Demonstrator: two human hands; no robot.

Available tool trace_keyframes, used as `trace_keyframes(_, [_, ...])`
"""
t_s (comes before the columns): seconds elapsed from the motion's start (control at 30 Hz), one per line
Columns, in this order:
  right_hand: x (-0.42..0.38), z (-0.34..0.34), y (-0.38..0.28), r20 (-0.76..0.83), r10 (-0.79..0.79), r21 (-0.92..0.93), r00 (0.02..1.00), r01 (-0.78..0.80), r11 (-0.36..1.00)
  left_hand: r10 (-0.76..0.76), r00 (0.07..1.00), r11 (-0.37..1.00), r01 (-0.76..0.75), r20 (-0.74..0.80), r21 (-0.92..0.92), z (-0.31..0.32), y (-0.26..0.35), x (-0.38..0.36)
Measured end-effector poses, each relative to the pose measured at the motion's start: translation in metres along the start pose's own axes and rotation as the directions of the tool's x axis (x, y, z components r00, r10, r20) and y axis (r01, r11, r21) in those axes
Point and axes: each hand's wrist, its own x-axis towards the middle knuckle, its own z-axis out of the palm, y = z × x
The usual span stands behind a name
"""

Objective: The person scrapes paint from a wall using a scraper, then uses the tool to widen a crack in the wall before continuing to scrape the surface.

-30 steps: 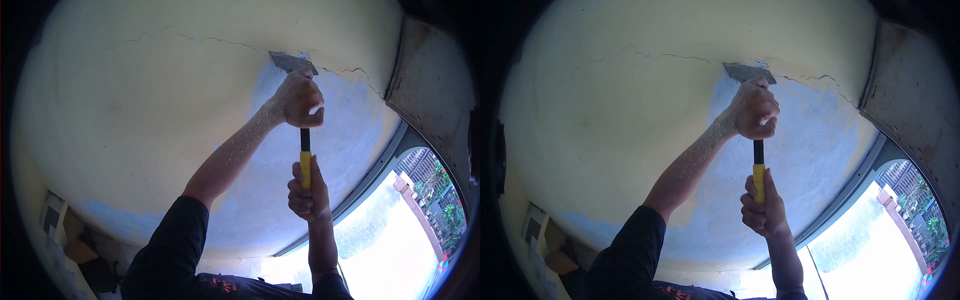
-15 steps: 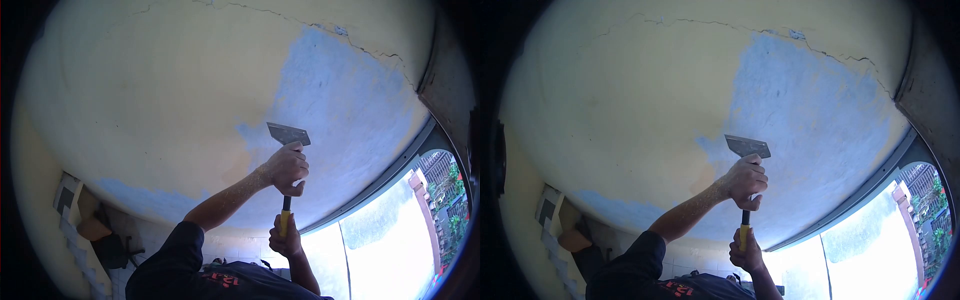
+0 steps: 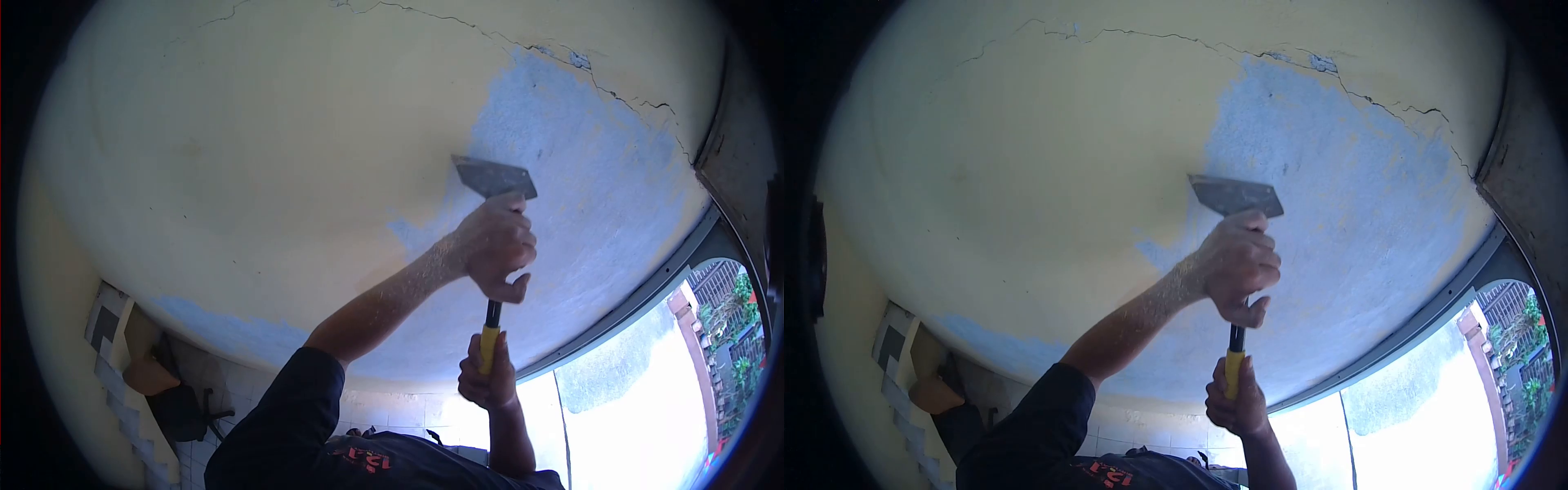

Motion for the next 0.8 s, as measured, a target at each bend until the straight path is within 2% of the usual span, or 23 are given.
trace_keyframes(0.2, [0.024, 0.019, -0.048, 0.182, -0.126, -0.079, 0.975, 0.143, 0.987, 0.046, 0.999, 0.992, -0.043, -0.017, 0.121, -0.030, -0.032, 0.046])
trace_keyframes(0.27, [0.030, 0.033, -0.065, 0.266, -0.197, -0.130, 0.944, 0.238, 0.963, 0.036, 0.999, 0.979, -0.030, -0.028, 0.202, -0.045, -0.041, 0.066])
trace_keyframes(0.37, [0.036, 0.055, -0.092, 0.342, -0.207, -0.069, 0.917, 0.244, 0.967, 0.071, 0.995, 0.959, -0.049, -0.069, 0.278, -0.069, -0.050, 0.095])
trace_keyframes(0.47, [0.025, 0.060, -0.088, 0.361, -0.184, -0.056, 0.914, 0.218, 0.974, 0.073, 0.993, 0.966, -0.047, -0.094, 0.255, -0.078, -0.044, 0.097])
trace_keyframes(0.5, [0.020, 0.058, -0.083, 0.363, -0.162, -0.060, 0.918, 0.197, 0.979, 0.014, 1.000, 0.949, -0.022, 0.028, 0.316, -0.076, -0.034, 0.089])
trace_keyframes(0.53, [0.010, 0.050, -0.069, 0.347, -0.153, -0.103, 0.925, 0.200, 0.974, 0.118, 0.990, 0.953, -0.089, -0.083, 0.290, -0.063, -0.027, 0.075])
trace_keyframes(0.57, [0.000, 0.034, -0.051, 0.255, -0.083, -0.003, 0.963, 0.087, 0.996, 0.092, 0.990, 0.974, -0.068, -0.103, 0.218, -0.052, -0.013, 0.058])
trace_keyframes(0.6, [-0.009, 0.022, -0.031, 0.228, -0.062, -0.035, 0.972, 0.071, 0.997, 0.082, 0.989, 0.989, -0.066, -0.121, 0.131, -0.036, 0.000, 0.039])
trace_keyframes(0.63, [-0.018, 0.009, -0.010, 0.157, -0.027, -0.003, 0.987, 0.028, 1.000, 0.053, 0.998, 0.991, -0.047, -0.041, 0.124, -0.028, 0.016, 0.022])
trace_keyframes(0.7, [-0.030, -0.003, 0.022, 0.052, 0.027, 0.032, 0.998, -0.029, 0.999, -0.013, 0.999, 0.998, 0.016, 0.052, -0.054, -0.007, 0.037, -0.007])
trace_keyframes(0.8, [-0.031, -0.010, 0.037, -0.057, 0.090, 0.085, 0.994, -0.085, 0.993, -0.116, 0.990, 0.984, 0.126, 0.086, -0.124, 0.024, 0.042, -0.035])
